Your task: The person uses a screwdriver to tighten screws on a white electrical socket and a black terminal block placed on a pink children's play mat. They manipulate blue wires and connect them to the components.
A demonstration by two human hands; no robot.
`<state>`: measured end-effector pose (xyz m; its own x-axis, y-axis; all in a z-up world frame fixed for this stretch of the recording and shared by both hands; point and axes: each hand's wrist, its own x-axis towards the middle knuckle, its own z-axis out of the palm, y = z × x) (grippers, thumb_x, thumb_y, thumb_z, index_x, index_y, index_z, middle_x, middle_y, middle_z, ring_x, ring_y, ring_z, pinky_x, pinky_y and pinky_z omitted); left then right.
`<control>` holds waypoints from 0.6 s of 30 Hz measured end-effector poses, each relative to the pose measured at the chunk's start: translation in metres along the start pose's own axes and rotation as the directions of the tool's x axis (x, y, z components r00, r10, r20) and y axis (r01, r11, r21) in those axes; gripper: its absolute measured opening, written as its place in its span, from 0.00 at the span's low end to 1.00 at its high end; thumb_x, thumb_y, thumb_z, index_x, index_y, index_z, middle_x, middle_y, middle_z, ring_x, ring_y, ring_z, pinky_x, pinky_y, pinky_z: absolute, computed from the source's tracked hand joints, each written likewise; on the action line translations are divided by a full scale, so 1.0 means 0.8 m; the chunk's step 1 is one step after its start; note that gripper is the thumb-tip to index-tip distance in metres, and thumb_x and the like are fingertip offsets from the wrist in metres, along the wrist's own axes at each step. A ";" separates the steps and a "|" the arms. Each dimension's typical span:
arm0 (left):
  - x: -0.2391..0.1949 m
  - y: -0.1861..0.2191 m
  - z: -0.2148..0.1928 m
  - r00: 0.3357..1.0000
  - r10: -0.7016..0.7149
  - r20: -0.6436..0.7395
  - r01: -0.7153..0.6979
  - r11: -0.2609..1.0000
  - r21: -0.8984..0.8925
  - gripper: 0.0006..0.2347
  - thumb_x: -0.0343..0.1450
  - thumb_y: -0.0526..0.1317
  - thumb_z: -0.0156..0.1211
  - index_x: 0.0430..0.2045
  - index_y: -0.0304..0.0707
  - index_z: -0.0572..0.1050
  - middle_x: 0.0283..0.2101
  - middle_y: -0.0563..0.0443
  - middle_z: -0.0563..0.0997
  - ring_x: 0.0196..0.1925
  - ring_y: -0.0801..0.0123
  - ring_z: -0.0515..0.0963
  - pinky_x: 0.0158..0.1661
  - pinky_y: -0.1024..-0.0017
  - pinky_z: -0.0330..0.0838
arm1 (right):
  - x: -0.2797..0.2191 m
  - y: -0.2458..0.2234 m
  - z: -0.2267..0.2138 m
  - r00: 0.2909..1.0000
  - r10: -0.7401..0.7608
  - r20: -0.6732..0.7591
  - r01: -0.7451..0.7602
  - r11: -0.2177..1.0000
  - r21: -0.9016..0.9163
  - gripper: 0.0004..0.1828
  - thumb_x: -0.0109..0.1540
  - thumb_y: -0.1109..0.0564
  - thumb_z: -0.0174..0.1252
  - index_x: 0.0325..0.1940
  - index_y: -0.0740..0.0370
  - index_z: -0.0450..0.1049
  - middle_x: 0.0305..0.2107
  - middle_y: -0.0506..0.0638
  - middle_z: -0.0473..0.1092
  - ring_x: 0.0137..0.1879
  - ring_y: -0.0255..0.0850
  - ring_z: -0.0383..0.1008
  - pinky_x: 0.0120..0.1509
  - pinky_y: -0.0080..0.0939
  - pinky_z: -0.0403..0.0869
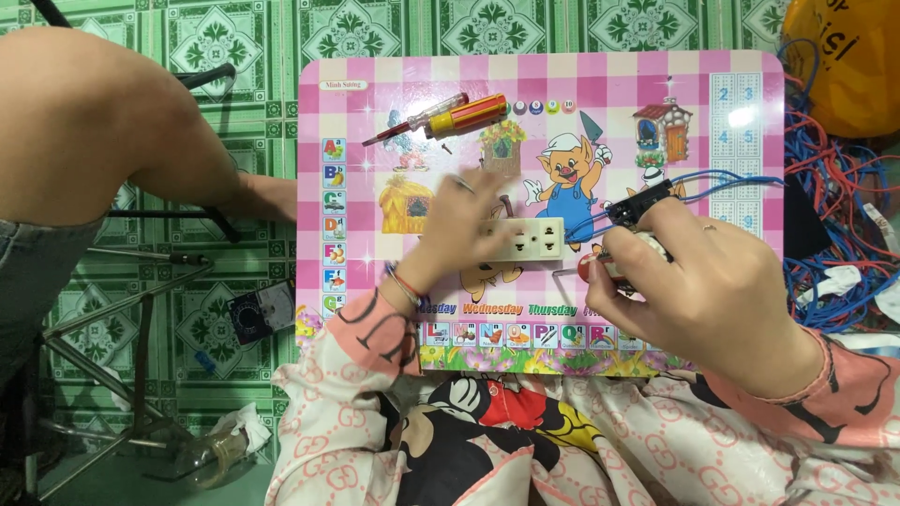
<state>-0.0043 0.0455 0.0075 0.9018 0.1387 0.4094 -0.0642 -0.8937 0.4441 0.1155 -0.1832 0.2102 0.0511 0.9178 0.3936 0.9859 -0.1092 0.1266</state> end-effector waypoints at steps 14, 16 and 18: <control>-0.006 0.042 0.032 0.966 0.020 0.259 -0.067 0.982 0.177 0.32 0.68 0.66 0.58 0.56 0.39 0.68 0.50 0.44 0.76 0.47 0.53 0.74 0.44 0.57 0.66 | -0.162 0.307 0.148 0.664 0.390 0.638 -0.738 0.478 0.476 0.25 0.64 0.54 0.54 0.65 0.62 0.67 0.56 0.51 0.67 0.60 0.38 0.69 0.63 0.40 0.70; -0.006 0.042 0.033 0.975 0.020 0.222 -0.062 0.981 0.181 0.33 0.68 0.68 0.56 0.54 0.39 0.69 0.49 0.44 0.77 0.45 0.53 0.75 0.43 0.57 0.66 | -0.171 0.288 0.163 0.458 0.741 0.491 -0.861 0.233 0.452 0.22 0.83 0.41 0.45 0.68 0.63 0.59 0.51 0.58 0.59 0.55 0.50 0.62 0.65 0.54 0.66; -0.005 0.043 0.033 0.975 0.003 0.224 -0.047 0.980 0.193 0.34 0.66 0.70 0.59 0.52 0.39 0.71 0.48 0.45 0.77 0.45 0.53 0.76 0.43 0.59 0.67 | -0.093 0.219 0.099 0.747 0.622 0.237 -0.569 0.413 0.711 0.20 0.80 0.69 0.63 0.63 0.64 0.56 0.42 0.63 0.67 0.37 0.45 0.71 0.39 0.38 0.69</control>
<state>0.0011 0.0027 -0.0001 0.9743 0.0373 0.2219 -0.0228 -0.9647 0.2624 0.2972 -0.2406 0.1311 0.6888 0.7078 0.1570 0.4914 -0.2966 -0.8189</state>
